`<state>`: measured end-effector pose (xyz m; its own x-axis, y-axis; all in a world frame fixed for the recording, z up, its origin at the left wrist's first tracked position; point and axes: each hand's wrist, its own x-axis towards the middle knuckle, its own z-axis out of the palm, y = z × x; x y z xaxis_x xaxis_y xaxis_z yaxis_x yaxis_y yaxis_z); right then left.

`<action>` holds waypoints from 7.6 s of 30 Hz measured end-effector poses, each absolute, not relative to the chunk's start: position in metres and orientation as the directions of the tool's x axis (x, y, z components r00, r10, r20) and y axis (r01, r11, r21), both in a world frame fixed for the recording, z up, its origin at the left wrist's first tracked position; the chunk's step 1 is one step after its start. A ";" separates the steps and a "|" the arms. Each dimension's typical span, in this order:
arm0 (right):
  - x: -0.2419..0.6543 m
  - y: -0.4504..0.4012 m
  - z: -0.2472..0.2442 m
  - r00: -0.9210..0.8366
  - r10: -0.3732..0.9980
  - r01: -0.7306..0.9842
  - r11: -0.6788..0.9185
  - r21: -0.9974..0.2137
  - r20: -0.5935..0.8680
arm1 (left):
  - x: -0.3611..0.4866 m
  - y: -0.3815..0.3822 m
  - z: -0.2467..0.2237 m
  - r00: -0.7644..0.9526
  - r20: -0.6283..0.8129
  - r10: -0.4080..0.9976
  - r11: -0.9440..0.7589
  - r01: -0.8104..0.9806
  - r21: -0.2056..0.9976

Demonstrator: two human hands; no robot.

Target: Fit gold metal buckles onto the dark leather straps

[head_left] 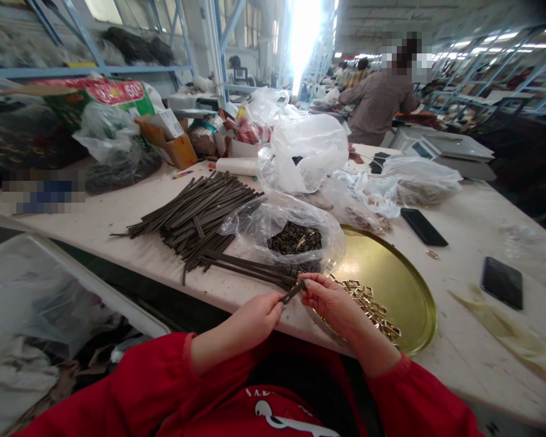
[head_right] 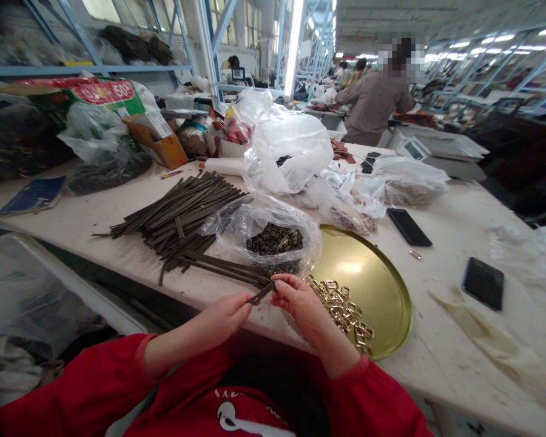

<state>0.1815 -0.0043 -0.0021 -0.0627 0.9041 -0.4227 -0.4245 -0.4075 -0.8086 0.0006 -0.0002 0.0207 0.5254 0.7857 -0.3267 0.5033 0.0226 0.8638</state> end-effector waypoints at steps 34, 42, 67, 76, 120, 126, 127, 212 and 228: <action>0.175 -0.015 -0.006 -0.091 0.918 -0.409 -0.389 -0.825 -0.387 | 0.003 -0.006 0.037 0.644 -0.651 0.402 0.750 0.177 0.637; 0.175 -0.013 -0.012 -0.101 0.918 -0.398 -0.390 -0.830 -0.383 | 0.004 -0.005 0.032 0.642 -0.653 0.401 0.760 0.165 0.629; 0.173 -0.016 -0.008 -0.107 0.914 -0.380 -0.401 -0.833 -0.391 | -0.002 -0.013 0.022 0.773 -0.501 0.390 0.785 0.006 0.619; 0.172 -0.015 -0.011 -0.110 0.912 -0.378 -0.406 -0.832 -0.395 | -0.006 -0.013 0.019 0.793 -0.470 0.388 0.806 -0.046 0.590; 0.159 -0.032 0.000 -0.044 0.963 -0.229 -0.268 -0.936 -0.265 | -0.001 -0.007 0.028 0.607 -0.377 0.700 0.052 0.483 0.874; 0.165 -0.037 -0.002 -0.173 0.938 -0.249 -0.337 -0.908 -0.301 | -0.009 -0.008 0.030 0.689 -0.361 0.629 -0.035 0.488 0.872; 0.166 -0.036 -0.002 -0.144 0.940 -0.284 -0.337 -0.897 -0.308 | -0.011 -0.008 0.031 0.682 -0.354 0.640 -0.046 0.494 0.868; 0.158 -0.030 0.017 0.029 0.921 -0.631 -0.285 -0.721 -0.389 | 0.001 0.000 0.020 0.533 -0.090 0.841 -0.174 0.424 0.888; 0.148 -0.046 0.015 0.029 0.973 -0.362 -0.201 -0.910 -0.227 | 0.010 -0.007 0.025 0.540 -0.193 0.819 0.109 0.185 0.977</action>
<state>0.1476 -0.0459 0.0151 0.0288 0.9735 -0.2269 -0.3621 -0.2014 -0.9101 0.0100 -0.0066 0.0251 0.5396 0.8194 -0.1933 0.1849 0.1087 0.9767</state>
